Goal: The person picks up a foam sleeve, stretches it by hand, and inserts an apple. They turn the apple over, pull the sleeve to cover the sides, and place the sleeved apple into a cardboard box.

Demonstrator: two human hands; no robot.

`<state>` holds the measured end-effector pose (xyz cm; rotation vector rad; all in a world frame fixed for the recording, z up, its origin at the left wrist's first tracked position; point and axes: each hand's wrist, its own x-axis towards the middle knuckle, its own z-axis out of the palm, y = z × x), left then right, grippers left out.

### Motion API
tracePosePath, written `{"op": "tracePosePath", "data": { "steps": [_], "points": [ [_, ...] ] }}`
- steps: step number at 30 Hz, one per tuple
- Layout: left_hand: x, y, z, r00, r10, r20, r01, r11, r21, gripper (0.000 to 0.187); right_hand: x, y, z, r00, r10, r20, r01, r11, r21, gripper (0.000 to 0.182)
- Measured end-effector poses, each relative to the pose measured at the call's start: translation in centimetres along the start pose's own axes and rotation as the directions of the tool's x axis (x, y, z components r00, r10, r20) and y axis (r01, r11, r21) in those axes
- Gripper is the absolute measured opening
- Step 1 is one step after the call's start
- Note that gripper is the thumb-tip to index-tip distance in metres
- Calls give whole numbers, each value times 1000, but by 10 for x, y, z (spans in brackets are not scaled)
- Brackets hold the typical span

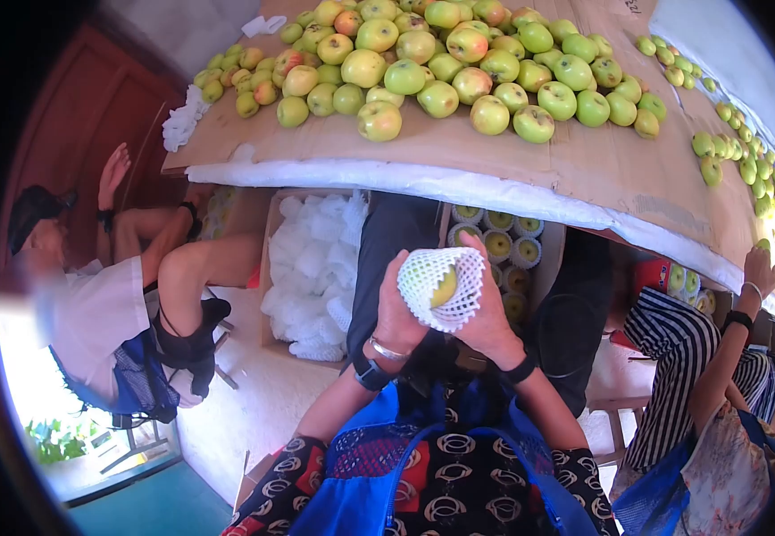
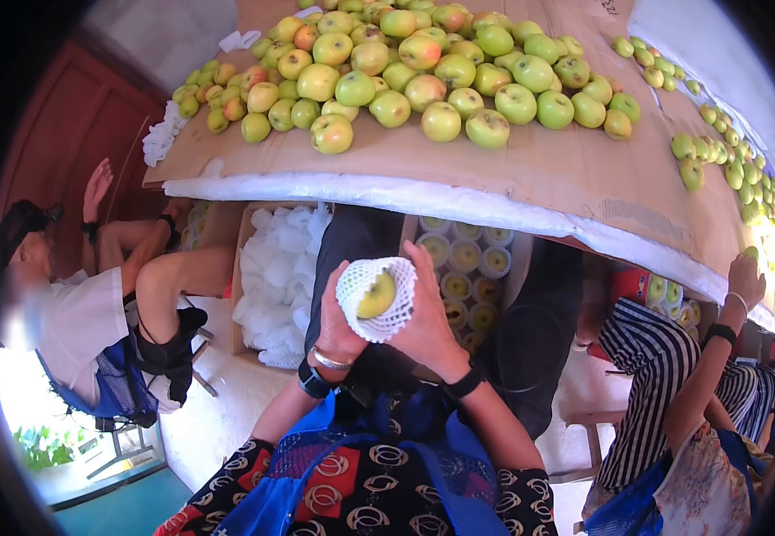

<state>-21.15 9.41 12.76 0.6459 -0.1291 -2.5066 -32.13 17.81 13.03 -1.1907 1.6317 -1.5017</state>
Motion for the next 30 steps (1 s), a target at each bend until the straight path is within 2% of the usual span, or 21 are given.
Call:
{"op": "tracePosePath", "data": {
  "steps": [2,5,11,12,13,15,17,19,21,23,24,25,27,29,30],
  "points": [
    [0,-4,2,1000,12,-29,-12,1000,5,40,4,-1,2,988,-148,-36,141,979,-144,76],
    [-2,-9,11,999,25,-46,-23,999,37,41,4,0,-3,985,-173,-25,162,957,-243,73],
    [3,3,1,1000,-3,-3,4,974,226,46,-2,19,-14,991,-110,-71,91,967,-237,80],
    [-2,8,14,998,-21,-64,36,969,243,49,-4,18,-14,994,-83,-76,66,975,-211,86],
    [-3,8,18,998,-23,-56,36,970,242,49,-6,17,-14,993,-89,-79,70,974,-216,86],
    [-6,8,21,999,-42,10,37,957,286,44,-6,14,-10,993,5,-117,-11,999,-48,92],
    [-4,-4,21,999,-4,-44,20,928,373,43,-8,18,-6,997,-13,-81,9,999,-47,95],
    [-1,-3,16,991,-126,-37,131,968,215,46,-8,18,-8,996,-83,-27,76,979,-188,95],
    [0,-1,9,993,-120,7,116,972,204,48,-6,19,-8,997,-77,-4,75,986,-146,94],
    [-1,-1,4,992,-120,40,110,976,186,51,-8,14,-7,998,64,-19,-62,992,108,93],
    [-1,-4,5,984,-167,57,158,978,134,51,-9,15,-6,998,62,-16,-60,993,104,93],
    [-1,-7,5,975,-210,77,204,975,83,50,-9,17,-5,999,39,-21,-37,997,74,93],
    [4,-5,-3,986,-158,47,154,984,86,48,-5,17,-4,1000,6,-29,-5,999,49,92],
    [5,-4,-6,993,-107,54,92,968,233,46,-4,15,-9,990,-129,58,141,937,-320,90],
    [3,-5,-4,993,-110,53,95,969,229,46,-4,15,-9,990,-125,58,137,936,-323,90]
  ]
}}
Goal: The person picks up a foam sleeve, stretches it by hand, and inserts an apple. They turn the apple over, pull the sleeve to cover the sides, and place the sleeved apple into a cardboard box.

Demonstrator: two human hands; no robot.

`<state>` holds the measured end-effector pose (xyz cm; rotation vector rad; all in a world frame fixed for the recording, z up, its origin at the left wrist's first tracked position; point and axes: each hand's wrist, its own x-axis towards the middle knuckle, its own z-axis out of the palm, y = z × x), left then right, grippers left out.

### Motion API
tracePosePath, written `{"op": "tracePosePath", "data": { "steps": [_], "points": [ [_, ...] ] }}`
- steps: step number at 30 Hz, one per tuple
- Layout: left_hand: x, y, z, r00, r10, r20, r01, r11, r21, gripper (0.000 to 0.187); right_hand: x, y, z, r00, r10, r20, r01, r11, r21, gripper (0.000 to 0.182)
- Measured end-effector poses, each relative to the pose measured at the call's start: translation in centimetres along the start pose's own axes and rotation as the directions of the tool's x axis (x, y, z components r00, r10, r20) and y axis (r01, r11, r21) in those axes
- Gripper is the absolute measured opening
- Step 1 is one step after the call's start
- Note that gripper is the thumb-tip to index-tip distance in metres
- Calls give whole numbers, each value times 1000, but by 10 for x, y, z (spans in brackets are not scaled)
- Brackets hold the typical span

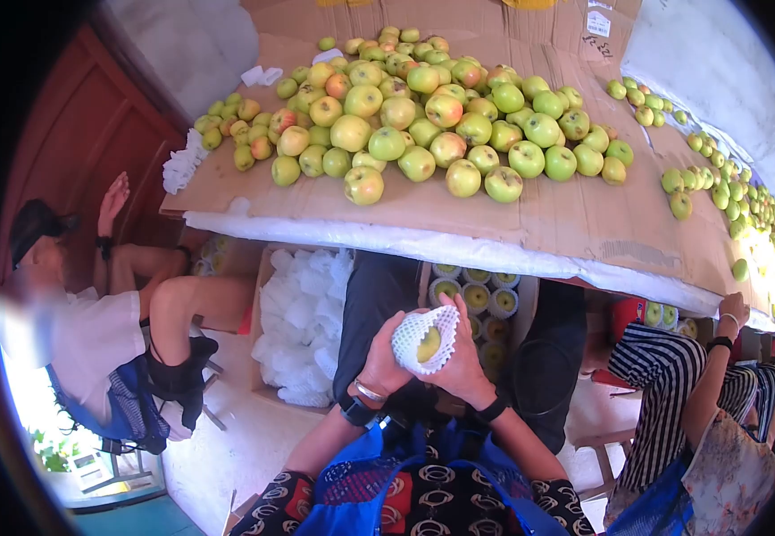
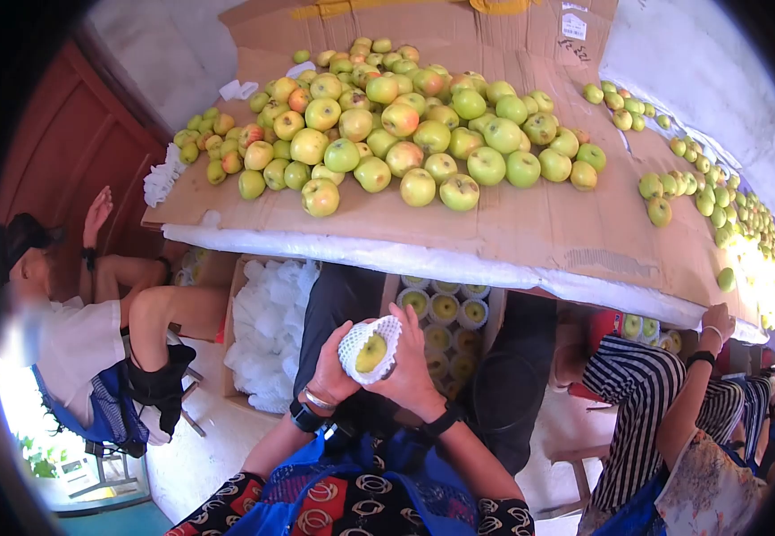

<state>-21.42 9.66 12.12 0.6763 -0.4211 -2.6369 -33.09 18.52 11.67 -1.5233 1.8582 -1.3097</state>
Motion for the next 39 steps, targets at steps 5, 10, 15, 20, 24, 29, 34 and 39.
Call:
{"op": "tracePosePath", "data": {
  "steps": [5,10,15,20,24,29,34,39],
  "points": [
    [-3,3,17,996,33,-80,-32,999,9,40,1,8,5,999,-20,38,23,995,-94,90],
    [2,6,4,999,40,-15,-40,999,-17,42,0,-8,-13,998,30,60,-34,997,71,99],
    [-2,8,8,962,209,-178,-191,975,111,35,-4,-10,-44,978,100,-185,47,754,655,58],
    [1,2,0,951,282,-130,-230,920,316,30,-1,-20,-43,993,84,-85,-61,967,249,15],
    [-2,5,3,961,231,-152,-186,946,266,27,-3,-13,-30,997,72,-37,-63,973,220,23],
    [-2,2,7,983,65,-174,-48,994,101,25,-1,-13,-27,992,117,-46,-96,939,329,33],
    [3,-4,-5,964,203,-172,-151,950,274,20,1,-13,-25,995,87,-50,-69,954,293,42],
    [1,-5,-3,951,253,-179,-163,899,406,14,2,-18,-25,995,91,-31,-80,963,257,46]
  ]
}}
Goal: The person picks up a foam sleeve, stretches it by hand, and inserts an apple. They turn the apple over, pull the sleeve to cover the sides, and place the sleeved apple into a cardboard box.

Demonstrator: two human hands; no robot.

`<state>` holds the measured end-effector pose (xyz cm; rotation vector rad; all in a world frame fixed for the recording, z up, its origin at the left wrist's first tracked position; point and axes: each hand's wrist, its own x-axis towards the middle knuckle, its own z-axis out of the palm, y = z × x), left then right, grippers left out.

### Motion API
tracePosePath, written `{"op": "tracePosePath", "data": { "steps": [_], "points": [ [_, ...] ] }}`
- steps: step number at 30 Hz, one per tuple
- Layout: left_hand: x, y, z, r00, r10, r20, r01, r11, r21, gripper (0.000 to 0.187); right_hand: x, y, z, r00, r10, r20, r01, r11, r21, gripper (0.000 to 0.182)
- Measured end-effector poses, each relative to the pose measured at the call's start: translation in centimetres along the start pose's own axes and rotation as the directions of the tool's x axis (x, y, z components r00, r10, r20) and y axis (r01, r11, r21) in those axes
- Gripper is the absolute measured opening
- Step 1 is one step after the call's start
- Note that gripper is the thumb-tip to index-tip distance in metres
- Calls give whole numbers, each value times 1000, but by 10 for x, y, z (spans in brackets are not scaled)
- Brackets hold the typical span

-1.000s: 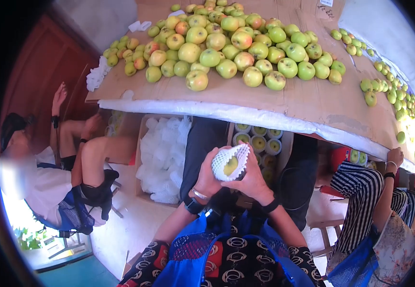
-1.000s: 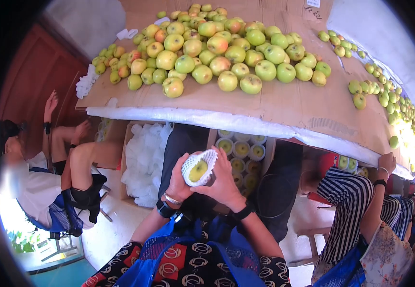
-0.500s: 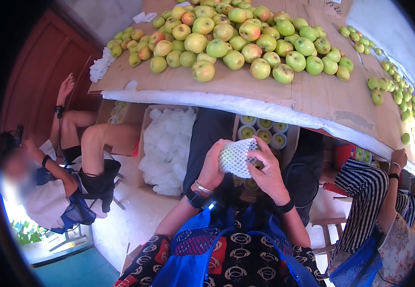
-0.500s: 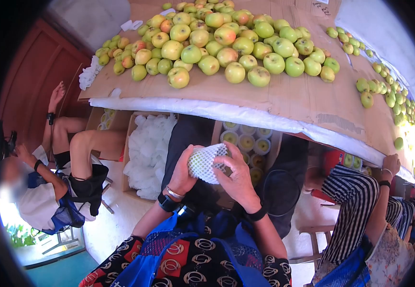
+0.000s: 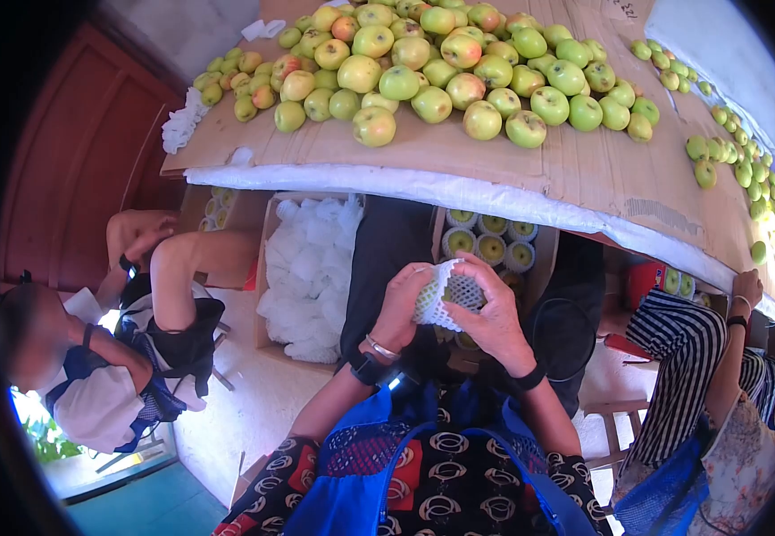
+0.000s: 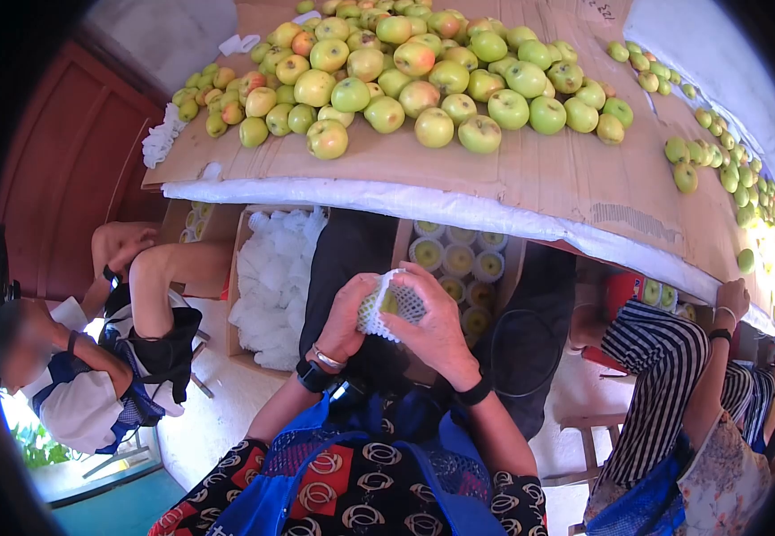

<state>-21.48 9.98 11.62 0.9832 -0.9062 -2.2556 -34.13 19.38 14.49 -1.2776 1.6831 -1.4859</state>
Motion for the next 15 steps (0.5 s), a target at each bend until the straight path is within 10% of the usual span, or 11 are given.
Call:
{"op": "tracePosePath", "data": {
  "steps": [15],
  "points": [
    [-2,-4,0,991,66,113,-95,957,275,27,10,-19,1,974,45,223,72,869,-490,51]
  ]
}}
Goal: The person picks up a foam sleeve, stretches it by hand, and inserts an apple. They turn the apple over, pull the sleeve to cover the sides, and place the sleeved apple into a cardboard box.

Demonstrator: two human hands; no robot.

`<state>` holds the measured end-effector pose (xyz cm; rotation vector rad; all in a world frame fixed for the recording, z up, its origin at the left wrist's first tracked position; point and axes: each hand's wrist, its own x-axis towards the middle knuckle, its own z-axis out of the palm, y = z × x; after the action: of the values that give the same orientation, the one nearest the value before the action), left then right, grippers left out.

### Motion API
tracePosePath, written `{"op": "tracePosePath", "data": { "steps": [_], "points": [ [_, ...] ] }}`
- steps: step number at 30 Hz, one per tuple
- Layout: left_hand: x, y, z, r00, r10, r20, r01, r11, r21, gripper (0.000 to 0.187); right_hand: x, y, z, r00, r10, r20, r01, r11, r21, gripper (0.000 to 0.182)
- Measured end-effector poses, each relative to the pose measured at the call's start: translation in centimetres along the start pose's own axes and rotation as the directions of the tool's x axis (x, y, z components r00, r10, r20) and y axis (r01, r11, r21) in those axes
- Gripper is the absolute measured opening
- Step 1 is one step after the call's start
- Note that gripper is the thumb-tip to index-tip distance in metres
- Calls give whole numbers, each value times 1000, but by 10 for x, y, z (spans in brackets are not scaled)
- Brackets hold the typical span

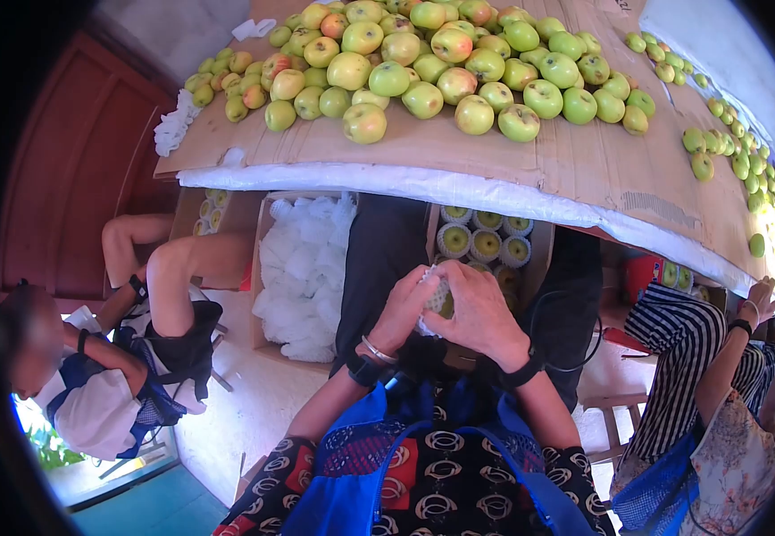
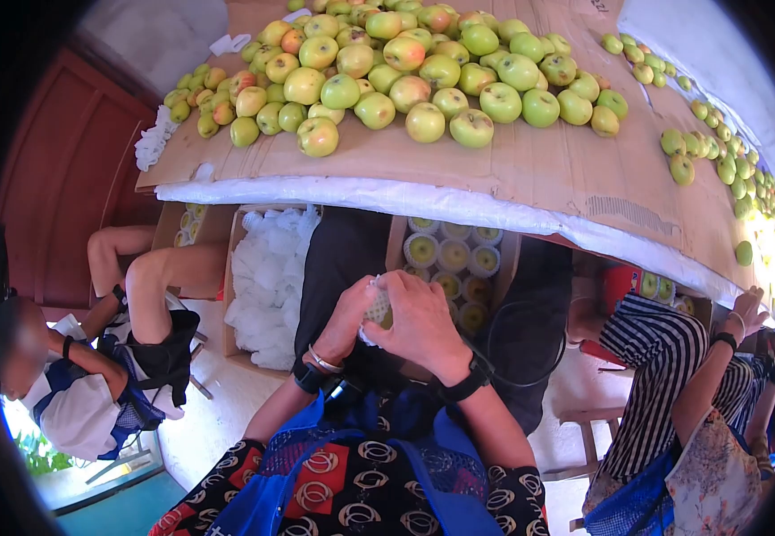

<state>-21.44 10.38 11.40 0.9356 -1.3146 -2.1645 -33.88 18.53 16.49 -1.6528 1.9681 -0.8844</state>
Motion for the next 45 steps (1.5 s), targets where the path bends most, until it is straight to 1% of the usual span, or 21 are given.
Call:
{"op": "tracePosePath", "data": {
  "steps": [1,2,4,6,8,11,13,14,16,19,21,23,24,26,30,32,35,39,42,44,45],
  "points": [
    [-2,4,1,993,64,95,-78,984,158,28,1,1,-1,1000,1,0,-1,1000,0,51],
    [-3,6,3,993,62,96,-77,984,158,28,2,2,-3,1000,-14,18,13,999,31,50],
    [-3,9,5,985,-131,114,156,955,-251,27,2,6,-6,999,-24,36,21,998,61,48],
    [-3,16,4,975,-150,162,198,919,-341,27,1,12,-11,997,42,-65,-15,924,381,38],
    [-1,12,-3,963,-132,235,237,831,-504,34,-1,21,-11,995,30,-100,14,910,414,32],
    [-1,19,-1,967,-85,241,209,807,-552,47,-6,34,-1,985,66,-161,24,867,499,19],
    [0,19,-1,964,-85,254,222,783,-582,49,-8,42,6,972,233,-25,-117,579,807,18],
    [1,20,-2,960,-85,268,237,757,-608,50,-8,45,10,973,231,-24,-117,578,808,18],
    [3,19,-6,958,-70,279,236,747,-622,48,-10,46,13,978,202,57,-143,441,886,21],
    [5,8,-13,945,-63,322,274,692,-668,45,-11,45,24,960,242,144,-242,446,862,27],
    [5,3,-21,934,-74,349,311,649,-695,44,-9,44,25,961,238,144,-237,429,872,25],
    [4,0,-27,929,-144,341,351,634,-689,42,-10,46,24,982,187,-15,-108,629,770,20],
    [3,5,-24,931,-208,301,362,646,-672,42,-10,46,24,982,189,-14,-111,628,770,20],
    [7,2,-24,920,-256,296,391,634,-667,41,-11,43,19,987,84,-139,18,795,606,22],
    [10,-4,-26,905,-349,241,415,609,-676,41,-9,36,6,997,-15,-69,52,827,560,32],
    [9,-2,-23,912,-365,189,394,644,-656,39,-7,32,6,999,-32,-27,40,927,373,37],
    [10,-10,-22,921,-375,103,358,715,-601,40,-5,31,14,992,-29,-120,69,938,341,41],
    [10,-15,-21,951,-307,47,283,794,-539,43,-4,28,16,995,5,-97,37,907,420,35],
    [8,-9,-15,945,-323,50,290,760,-582,42,-6,29,18,994,-41,-97,72,937,341,29],
    [8,-6,-13,961,-266,71,249,732,-635,42,-8,27,22,935,-210,-285,263,952,159,21],
    [9,-5,-12,974,-206,89,210,697,-685,42,-8,24,20,934,-213,-286,265,951,157,21]
  ]
}}
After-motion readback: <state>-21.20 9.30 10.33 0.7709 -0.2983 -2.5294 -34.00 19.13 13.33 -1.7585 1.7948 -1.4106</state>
